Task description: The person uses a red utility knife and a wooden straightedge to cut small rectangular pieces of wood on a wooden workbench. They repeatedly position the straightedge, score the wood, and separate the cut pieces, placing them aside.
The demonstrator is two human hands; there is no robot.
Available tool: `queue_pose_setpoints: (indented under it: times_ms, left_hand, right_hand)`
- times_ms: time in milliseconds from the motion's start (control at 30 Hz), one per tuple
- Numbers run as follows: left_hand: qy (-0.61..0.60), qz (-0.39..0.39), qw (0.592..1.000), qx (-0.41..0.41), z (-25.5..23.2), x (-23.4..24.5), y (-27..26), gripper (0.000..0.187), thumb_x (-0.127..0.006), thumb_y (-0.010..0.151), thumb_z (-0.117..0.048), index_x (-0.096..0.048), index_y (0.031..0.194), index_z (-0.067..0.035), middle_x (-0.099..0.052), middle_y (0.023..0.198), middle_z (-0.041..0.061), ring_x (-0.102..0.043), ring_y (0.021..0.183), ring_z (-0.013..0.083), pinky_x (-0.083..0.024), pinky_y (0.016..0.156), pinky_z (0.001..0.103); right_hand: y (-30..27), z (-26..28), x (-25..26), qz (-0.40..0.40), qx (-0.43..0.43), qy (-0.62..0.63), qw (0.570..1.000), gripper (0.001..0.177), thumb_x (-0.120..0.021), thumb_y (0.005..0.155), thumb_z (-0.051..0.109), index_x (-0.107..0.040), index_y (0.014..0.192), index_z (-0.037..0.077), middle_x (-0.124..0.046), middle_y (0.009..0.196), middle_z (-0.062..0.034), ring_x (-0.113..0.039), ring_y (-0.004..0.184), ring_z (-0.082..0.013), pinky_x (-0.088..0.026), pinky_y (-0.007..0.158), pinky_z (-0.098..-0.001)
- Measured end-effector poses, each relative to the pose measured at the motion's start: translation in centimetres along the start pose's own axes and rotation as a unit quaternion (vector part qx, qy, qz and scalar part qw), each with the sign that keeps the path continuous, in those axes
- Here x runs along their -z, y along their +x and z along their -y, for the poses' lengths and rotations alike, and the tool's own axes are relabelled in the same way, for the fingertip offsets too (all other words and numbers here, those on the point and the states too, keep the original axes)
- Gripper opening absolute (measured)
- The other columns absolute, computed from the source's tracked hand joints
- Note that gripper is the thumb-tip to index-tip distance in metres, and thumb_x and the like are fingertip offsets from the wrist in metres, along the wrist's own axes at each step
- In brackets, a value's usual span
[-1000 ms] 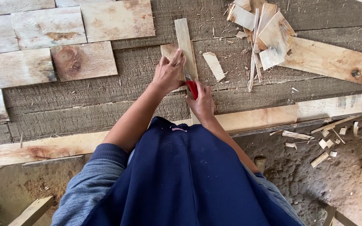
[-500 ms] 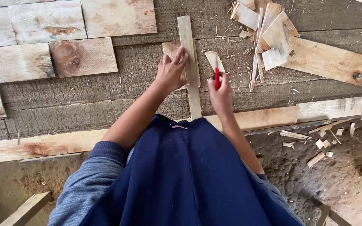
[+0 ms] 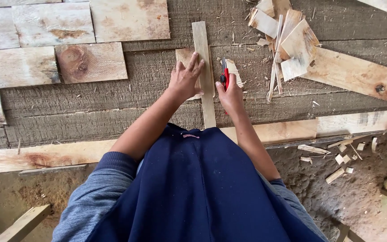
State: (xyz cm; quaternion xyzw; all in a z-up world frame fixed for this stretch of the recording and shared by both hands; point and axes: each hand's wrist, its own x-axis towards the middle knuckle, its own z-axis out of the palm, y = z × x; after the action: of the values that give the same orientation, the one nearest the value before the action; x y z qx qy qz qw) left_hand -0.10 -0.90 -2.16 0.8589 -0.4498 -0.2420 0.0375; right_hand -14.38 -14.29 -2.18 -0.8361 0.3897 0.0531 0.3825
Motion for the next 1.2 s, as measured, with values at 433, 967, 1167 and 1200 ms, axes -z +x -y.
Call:
queue_pose_setpoints:
  times_ms: [433,967,1167,1200]
  left_hand:
    - [-0.006,0.004,1.000,0.022,-1.2,0.3,0.1,0.101,-0.087,0.078,-0.045,-0.036,0.161,-0.017,-0.018,0.169,0.014,-0.047,0.128,0.0506,-0.058,0.087,0.054]
    - [0.036,0.041,0.998,0.045,-2.0,-0.7,1.9,0.105,-0.089,0.075,-0.042,-0.035,0.161,-0.012,-0.020,0.168,0.020,-0.048,0.126,0.0455,-0.052,0.085,0.058]
    - [0.040,0.060,0.996,0.060,-2.2,-1.0,2.3,0.109,-0.090,0.073,-0.042,-0.033,0.161,-0.012,-0.018,0.168,0.020,-0.045,0.130,0.0445,-0.049,0.088,0.061]
    - [0.044,0.064,0.995,0.064,-2.3,-0.6,2.1,0.109,-0.089,0.072,-0.042,-0.033,0.161,-0.012,-0.019,0.168,0.020,-0.045,0.130,0.0434,-0.049,0.089,0.061]
  right_hand:
    - [1.7,6.0,0.5,0.069,0.044,-0.127,0.989,0.063,-0.047,0.111,0.027,-0.013,0.163,0.025,-0.071,0.105,-0.0311,-0.073,0.097,-0.0461,-0.058,0.082,-0.0546]
    - [4.3,4.0,-2.3,0.033,0.082,-0.249,0.964,0.067,-0.051,0.107,0.020,-0.016,0.164,0.028,-0.072,0.098,-0.0252,-0.074,0.092,-0.0427,-0.059,0.080,-0.0554]
    - [5.6,4.3,-1.7,0.048,0.102,-0.286,0.951,0.067,-0.054,0.102,0.015,-0.023,0.162,0.022,-0.073,0.086,-0.0224,-0.075,0.085,-0.0415,-0.059,0.074,-0.0559]
    - [5.7,4.6,-1.5,0.057,0.103,-0.289,0.950,0.066,-0.054,0.101,0.014,-0.025,0.161,0.021,-0.073,0.086,-0.0232,-0.075,0.086,-0.0428,-0.058,0.073,-0.0572]
